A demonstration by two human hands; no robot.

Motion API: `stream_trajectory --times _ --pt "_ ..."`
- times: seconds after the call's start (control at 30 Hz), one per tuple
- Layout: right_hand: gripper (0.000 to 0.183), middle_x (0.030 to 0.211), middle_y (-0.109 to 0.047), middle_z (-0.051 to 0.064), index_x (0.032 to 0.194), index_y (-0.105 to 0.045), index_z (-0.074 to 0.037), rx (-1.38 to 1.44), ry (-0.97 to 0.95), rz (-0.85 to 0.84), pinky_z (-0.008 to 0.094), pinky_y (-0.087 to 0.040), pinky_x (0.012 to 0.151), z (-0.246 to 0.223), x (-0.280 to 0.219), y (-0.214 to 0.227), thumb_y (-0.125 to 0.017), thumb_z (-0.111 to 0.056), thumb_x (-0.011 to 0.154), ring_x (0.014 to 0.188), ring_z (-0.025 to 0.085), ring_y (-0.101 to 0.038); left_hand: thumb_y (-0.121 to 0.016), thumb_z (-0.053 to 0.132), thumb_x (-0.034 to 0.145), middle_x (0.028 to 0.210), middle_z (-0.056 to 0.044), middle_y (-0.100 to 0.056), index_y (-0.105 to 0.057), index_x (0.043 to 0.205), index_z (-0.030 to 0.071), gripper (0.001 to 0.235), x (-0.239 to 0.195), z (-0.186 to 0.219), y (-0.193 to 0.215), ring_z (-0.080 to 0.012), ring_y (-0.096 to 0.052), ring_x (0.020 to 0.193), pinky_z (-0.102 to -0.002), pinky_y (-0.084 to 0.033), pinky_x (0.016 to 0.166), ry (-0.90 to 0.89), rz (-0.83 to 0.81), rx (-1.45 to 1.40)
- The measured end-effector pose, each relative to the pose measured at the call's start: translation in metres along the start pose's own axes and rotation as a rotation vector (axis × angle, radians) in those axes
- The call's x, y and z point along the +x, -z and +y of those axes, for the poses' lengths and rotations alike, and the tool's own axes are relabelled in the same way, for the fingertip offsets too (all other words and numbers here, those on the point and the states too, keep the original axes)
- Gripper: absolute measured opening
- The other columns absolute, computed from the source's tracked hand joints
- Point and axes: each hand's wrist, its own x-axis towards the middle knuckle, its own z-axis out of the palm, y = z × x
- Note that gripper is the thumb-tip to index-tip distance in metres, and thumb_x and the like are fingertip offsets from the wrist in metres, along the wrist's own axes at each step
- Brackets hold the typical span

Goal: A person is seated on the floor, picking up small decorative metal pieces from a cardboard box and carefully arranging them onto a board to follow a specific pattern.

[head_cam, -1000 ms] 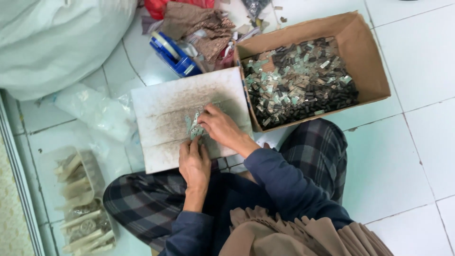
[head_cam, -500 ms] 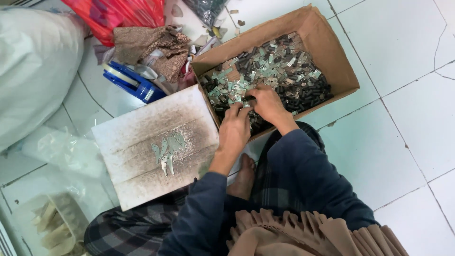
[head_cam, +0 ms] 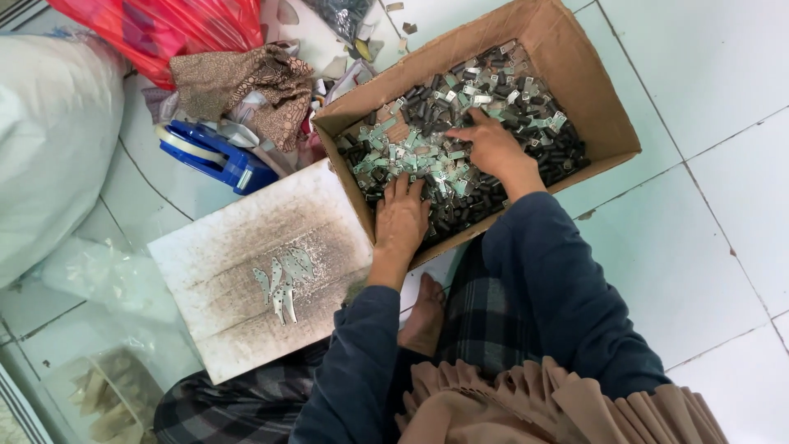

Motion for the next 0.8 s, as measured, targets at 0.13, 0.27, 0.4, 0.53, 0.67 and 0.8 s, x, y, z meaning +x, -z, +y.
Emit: stream_trajectory --times 0.13,0.27,0.4,0.53,0.67,0.8 --pt "0.069 0.166 -0.030 0.022 0.152 -0.057 -0.029 0.031 -0.064 0.057 0.059 -0.049 0.106 0.010 0.005 -0.005 -0.058 0.008 0.094 0.147 0.052 -0.032 -0.065 0.031 0.096 0.153 -0.012 -0.040 -0.055 0.139 0.017 0.046 0.000 0.000 0.002 -0.0385 -0.040 0.143 -0.055 -0.050 0.099 0.005 -0.005 -0.002" --pt "0.061 0.150 -0.045 0.028 0.147 -0.063 -0.018 0.088 -0.028 0.199 0.059 -0.055 0.092 0.014 -0.010 0.002 -0.050 0.015 0.096 0.135 0.058 -0.042 -0.063 0.029 0.096 0.153 -0.012 -0.038 -0.053 0.139 0.016 0.046 0.000 0.002 0.003 -0.0378 -0.038 0.145 -0.053 -0.050 0.099 0.007 -0.013 0.004" --pt "0.055 0.121 -0.061 0.020 0.109 -0.083 -0.020 0.202 0.029 0.248 0.053 -0.053 0.089 0.006 -0.037 0.008 -0.043 0.015 0.094 0.121 0.050 -0.052 -0.063 0.029 0.096 0.153 -0.012 -0.038 -0.053 0.140 0.016 0.047 -0.001 0.003 0.006 -0.0377 -0.037 0.145 -0.053 -0.049 0.100 0.010 -0.027 0.001" --pt "0.055 0.116 -0.067 0.030 0.097 -0.084 -0.016 0.176 0.017 0.072 0.059 -0.050 0.097 -0.014 -0.057 0.006 -0.039 0.013 0.084 0.113 0.053 -0.058 -0.063 0.028 0.096 0.152 -0.012 -0.039 -0.052 0.141 0.016 0.048 0.000 0.001 0.003 -0.0381 -0.038 0.144 -0.053 -0.050 0.100 0.002 -0.021 0.011" --pt "0.055 0.118 -0.067 0.027 0.100 -0.085 -0.017 0.020 -0.016 0.053 0.056 -0.052 0.085 -0.015 -0.055 0.007 -0.041 0.012 0.085 0.109 0.049 -0.062 -0.064 0.027 0.096 0.153 -0.012 -0.038 -0.051 0.142 0.016 0.050 0.001 -0.001 -0.001 -0.0377 -0.038 0.143 -0.052 -0.049 0.099 -0.003 -0.026 0.033" --pt "0.047 0.131 -0.060 0.034 0.129 -0.068 0.005 0.071 -0.120 0.030 0.061 -0.052 0.081 -0.032 -0.060 0.021 -0.042 0.014 0.092 0.117 0.054 -0.057 -0.064 0.027 0.095 0.153 -0.012 -0.038 -0.051 0.142 0.016 0.050 0.000 0.002 0.003 -0.0379 -0.038 0.143 -0.052 -0.049 0.100 -0.003 -0.026 0.026"
